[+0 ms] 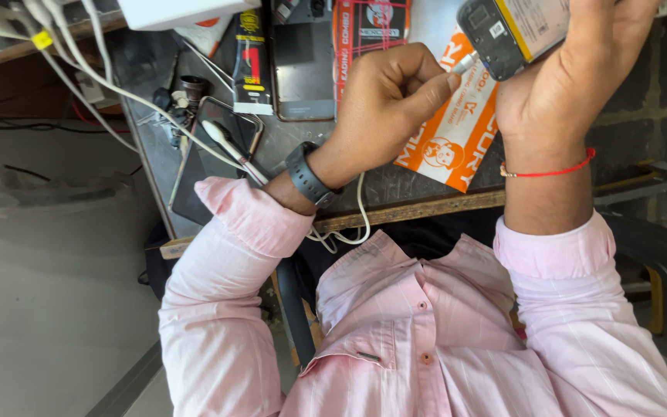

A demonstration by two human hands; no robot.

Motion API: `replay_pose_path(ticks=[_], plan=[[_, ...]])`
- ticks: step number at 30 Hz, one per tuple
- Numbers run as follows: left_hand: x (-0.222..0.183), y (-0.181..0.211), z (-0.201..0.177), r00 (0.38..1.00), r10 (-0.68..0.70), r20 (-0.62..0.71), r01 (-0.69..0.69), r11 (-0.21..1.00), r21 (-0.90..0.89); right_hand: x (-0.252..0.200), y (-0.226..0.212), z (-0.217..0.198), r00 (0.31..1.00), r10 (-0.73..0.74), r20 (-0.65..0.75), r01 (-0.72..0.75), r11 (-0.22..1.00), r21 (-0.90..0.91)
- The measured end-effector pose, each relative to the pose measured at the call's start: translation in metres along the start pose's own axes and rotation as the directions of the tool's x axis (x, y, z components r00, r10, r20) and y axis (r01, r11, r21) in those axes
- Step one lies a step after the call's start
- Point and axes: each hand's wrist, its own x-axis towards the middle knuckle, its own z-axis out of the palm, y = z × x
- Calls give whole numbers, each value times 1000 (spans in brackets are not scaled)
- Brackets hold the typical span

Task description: The person uses a heat gun to warm the back of a disassembled smartphone, then inspects the internal components. They connect a charging cable to the device and use tweezers to manipulate a small internal connector. The person also briefly handles a separate smartphone screen with a cracked display.

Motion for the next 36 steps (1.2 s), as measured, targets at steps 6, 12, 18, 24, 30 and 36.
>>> replay_pose_path(ticks=[6,12,18,24,30,36], plan=[[3,-21,12,997,75,0,-74,982,-175,5,10,-14,996,72,45,-72,997,5],[6,-18,13,999,-33,-5,32,987,-157,13,43,-72,963,269,32,-270,948,167],[6,-17,10,1000,12,-26,-15,996,-89,18,39,-72,950,312,11,-308,933,185],[6,-18,10,999,31,-30,-33,998,-53,15,29,-59,959,283,3,-279,946,165],[6,-19,10,998,46,-32,-48,997,-55,10,25,-54,970,238,45,-242,959,146],[6,-17,10,999,24,-27,-25,999,-26,9,24,-52,971,230,60,-236,959,157]])
